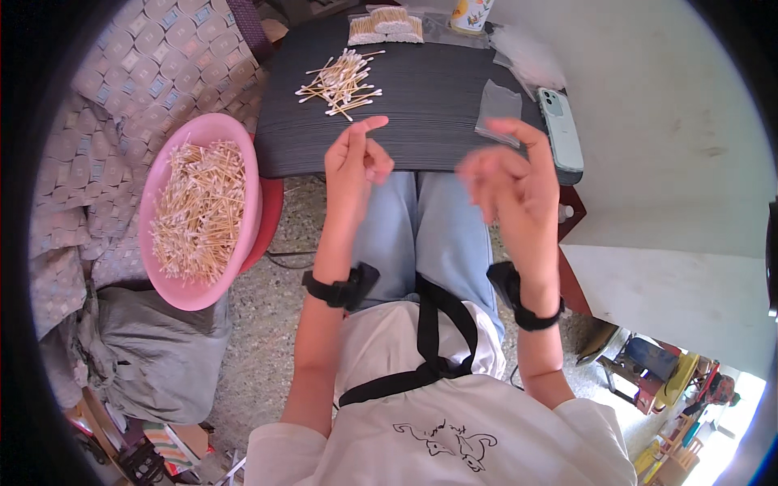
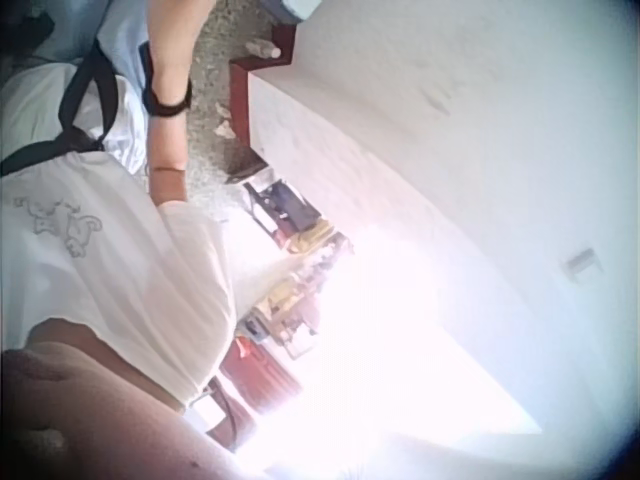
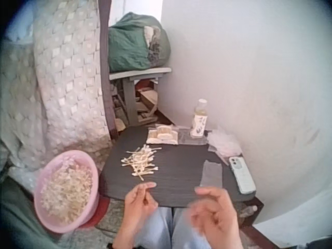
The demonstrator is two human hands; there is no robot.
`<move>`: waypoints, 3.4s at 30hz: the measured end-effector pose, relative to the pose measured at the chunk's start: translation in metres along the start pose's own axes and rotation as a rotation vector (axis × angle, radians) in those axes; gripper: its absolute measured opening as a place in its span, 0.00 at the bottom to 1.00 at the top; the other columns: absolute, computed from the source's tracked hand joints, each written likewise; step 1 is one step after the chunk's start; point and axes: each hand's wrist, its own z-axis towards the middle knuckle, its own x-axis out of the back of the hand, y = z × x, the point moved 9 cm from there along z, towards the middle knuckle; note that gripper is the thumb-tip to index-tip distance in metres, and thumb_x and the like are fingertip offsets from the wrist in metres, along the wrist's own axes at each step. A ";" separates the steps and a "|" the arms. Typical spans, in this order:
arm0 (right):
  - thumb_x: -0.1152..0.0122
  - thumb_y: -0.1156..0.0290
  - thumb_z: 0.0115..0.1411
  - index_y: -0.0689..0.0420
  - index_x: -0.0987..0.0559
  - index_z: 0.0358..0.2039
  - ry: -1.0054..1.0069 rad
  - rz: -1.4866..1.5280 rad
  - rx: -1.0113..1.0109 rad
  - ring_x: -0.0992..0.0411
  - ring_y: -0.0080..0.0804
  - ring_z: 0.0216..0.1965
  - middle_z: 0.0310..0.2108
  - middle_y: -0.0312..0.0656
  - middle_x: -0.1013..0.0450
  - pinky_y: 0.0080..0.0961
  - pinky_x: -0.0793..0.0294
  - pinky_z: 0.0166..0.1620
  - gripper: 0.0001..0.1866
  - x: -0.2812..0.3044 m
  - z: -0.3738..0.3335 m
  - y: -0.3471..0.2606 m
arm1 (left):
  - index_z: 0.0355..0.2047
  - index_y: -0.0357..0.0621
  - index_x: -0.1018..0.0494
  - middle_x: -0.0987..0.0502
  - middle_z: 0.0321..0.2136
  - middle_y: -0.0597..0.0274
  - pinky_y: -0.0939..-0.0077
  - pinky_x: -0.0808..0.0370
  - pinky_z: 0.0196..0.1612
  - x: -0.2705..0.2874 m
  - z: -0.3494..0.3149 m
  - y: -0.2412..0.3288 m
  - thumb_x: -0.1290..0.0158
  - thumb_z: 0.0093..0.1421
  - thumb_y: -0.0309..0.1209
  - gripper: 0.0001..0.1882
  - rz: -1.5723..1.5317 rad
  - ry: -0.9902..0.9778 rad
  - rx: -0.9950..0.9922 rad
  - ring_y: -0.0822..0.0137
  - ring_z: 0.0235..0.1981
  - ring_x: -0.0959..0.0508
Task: The person removes cotton swabs from a plastic bag, spreads them across the table, and then gathers them back into the bag before sealing it.
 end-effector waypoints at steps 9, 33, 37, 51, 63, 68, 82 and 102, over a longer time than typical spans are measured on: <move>0.45 0.57 0.61 0.63 0.40 0.59 -1.088 0.787 0.632 0.36 0.44 0.56 0.57 0.52 0.38 0.42 0.48 0.62 0.32 -0.055 -0.148 -0.111 | 0.62 0.31 0.50 0.43 0.60 0.35 0.50 0.41 0.61 -0.023 -0.022 0.012 0.78 0.61 0.65 0.47 -0.735 -0.176 0.134 0.44 0.61 0.40; 0.45 0.79 0.59 0.61 0.24 0.40 -0.372 -0.202 0.177 0.26 0.25 0.35 0.30 0.40 0.26 0.21 0.31 0.41 0.09 -0.049 -0.014 0.000 | 0.57 0.49 0.38 0.35 0.56 0.57 0.42 0.49 0.61 0.031 0.053 0.020 0.49 0.57 0.29 0.26 1.384 0.323 -0.590 0.57 0.64 0.44; 0.43 0.77 0.57 0.61 0.24 0.39 -0.376 -0.365 0.152 0.26 0.32 0.36 0.30 0.43 0.26 0.26 0.30 0.42 0.09 -0.047 -0.001 0.032 | 0.47 0.51 0.32 0.29 0.47 0.61 0.44 0.48 0.61 0.024 0.051 0.018 0.54 0.56 0.20 0.18 1.265 0.148 -0.646 0.60 0.60 0.37; 0.44 0.72 0.54 0.60 0.38 0.59 -0.024 -1.083 0.683 0.45 0.50 0.62 0.58 0.50 0.40 0.44 0.42 0.60 0.30 -0.087 0.114 0.105 | 0.53 0.39 0.34 0.29 0.50 0.50 0.65 0.35 0.57 0.020 0.050 0.012 0.51 0.58 0.25 0.20 0.907 -0.048 -0.559 0.53 0.55 0.32; 0.41 0.65 0.54 0.56 0.26 0.45 0.106 -1.221 0.691 0.38 0.40 0.52 0.44 0.40 0.34 0.47 0.43 0.57 0.18 -0.064 0.111 0.100 | 0.54 0.46 0.32 0.34 0.56 0.54 0.59 0.41 0.60 0.007 0.046 0.013 0.49 0.60 0.36 0.22 1.304 -0.080 -0.639 0.53 0.60 0.38; 0.43 0.63 0.57 0.53 0.27 0.43 0.106 -1.241 0.665 0.40 0.40 0.57 0.48 0.37 0.32 0.51 0.50 0.63 0.14 -0.040 0.115 0.107 | 0.53 0.47 0.31 0.34 0.57 0.55 0.58 0.43 0.61 0.001 0.049 0.007 0.53 0.62 0.43 0.22 1.442 -0.022 -0.631 0.56 0.61 0.39; 0.46 0.66 0.58 0.52 0.31 0.54 0.183 -1.167 0.648 0.40 0.41 0.58 0.57 0.40 0.38 0.47 0.45 0.61 0.22 -0.031 0.105 0.101 | 0.58 0.48 0.36 0.39 0.60 0.56 0.55 0.47 0.63 0.012 0.047 0.017 0.62 0.66 0.45 0.24 1.536 0.268 -0.636 0.56 0.62 0.41; 0.46 0.75 0.56 0.55 0.23 0.44 0.020 -1.027 0.721 0.31 0.34 0.52 0.47 0.40 0.26 0.39 0.39 0.59 0.14 -0.037 0.100 0.102 | 0.58 0.46 0.35 0.35 0.58 0.58 0.55 0.47 0.62 0.021 0.074 -0.006 0.63 0.65 0.43 0.25 1.720 0.358 -0.508 0.56 0.61 0.39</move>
